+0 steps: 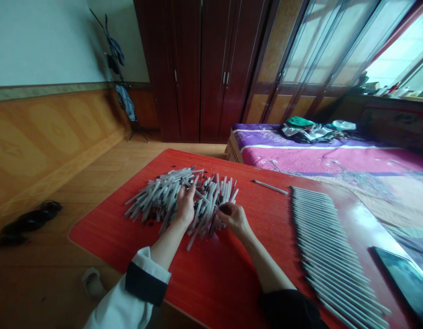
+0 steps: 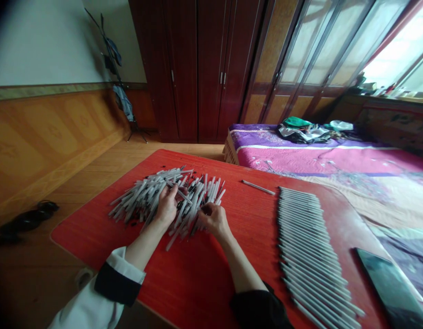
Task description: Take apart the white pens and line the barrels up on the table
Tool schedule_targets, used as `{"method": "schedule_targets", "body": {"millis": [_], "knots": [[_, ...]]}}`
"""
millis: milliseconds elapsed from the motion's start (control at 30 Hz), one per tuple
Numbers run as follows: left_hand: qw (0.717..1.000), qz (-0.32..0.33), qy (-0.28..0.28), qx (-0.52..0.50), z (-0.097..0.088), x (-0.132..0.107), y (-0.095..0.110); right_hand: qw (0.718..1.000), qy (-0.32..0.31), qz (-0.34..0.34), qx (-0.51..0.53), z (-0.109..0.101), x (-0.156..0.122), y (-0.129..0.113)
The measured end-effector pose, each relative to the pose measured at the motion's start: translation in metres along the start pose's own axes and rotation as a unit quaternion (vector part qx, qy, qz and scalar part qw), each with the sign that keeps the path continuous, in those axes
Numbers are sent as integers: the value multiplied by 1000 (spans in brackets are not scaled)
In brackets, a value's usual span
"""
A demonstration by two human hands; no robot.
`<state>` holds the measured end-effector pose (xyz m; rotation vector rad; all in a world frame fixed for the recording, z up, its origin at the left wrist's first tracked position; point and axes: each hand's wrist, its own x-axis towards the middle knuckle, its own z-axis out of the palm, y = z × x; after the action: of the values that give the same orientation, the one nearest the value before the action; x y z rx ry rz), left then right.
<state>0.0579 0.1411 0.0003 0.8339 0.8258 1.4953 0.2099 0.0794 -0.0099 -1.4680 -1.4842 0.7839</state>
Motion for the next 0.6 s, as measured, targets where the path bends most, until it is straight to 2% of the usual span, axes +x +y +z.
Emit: {"method": "schedule_targets", "body": {"millis": [200,600], "knots": [[1000,-3,-23,18,5,-8,-4,999,4,13,44,6,-2,-1],[999,-15,-44,29,9,-15,-8,998,13,-13,60,7,-1,3]]}}
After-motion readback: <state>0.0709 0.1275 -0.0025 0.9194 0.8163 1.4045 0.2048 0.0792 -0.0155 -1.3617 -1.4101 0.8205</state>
